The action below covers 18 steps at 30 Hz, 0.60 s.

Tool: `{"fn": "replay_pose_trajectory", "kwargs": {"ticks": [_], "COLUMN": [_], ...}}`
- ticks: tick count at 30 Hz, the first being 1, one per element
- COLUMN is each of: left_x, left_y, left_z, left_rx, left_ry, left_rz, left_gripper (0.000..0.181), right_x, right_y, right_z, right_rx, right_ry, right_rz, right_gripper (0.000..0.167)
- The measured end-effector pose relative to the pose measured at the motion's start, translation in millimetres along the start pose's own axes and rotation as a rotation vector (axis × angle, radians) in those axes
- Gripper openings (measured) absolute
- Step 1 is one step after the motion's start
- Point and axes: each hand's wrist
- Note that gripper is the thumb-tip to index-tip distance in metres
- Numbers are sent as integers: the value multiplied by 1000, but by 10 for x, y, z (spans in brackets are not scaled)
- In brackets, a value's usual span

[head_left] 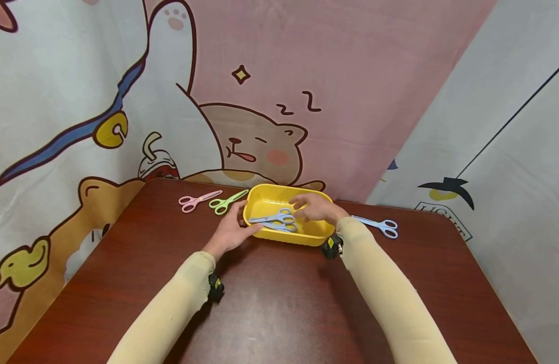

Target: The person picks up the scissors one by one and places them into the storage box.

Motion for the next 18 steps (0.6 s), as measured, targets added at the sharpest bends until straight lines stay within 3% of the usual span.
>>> {"fn": "replay_pose_trajectory", "kwargs": {"ticks": [18], "left_x": [-18], "left_y": [12], "left_z": [-7], "left_rx": [6], "left_ry": [1], "left_rz": [14], "left_gripper": [87], "right_x": [-19], "right_y": [15], "right_z": [-123], "right_rx": [-23], "right_ry": [62], "right_rz": [79], "right_gripper": [55]}}
Point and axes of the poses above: each hand's wrist, its own z-axis towards the middle knuckle, its own y-axis out of the back of the hand, x = y × z, and after that the axes turned 4 degrees about -x, right-handed
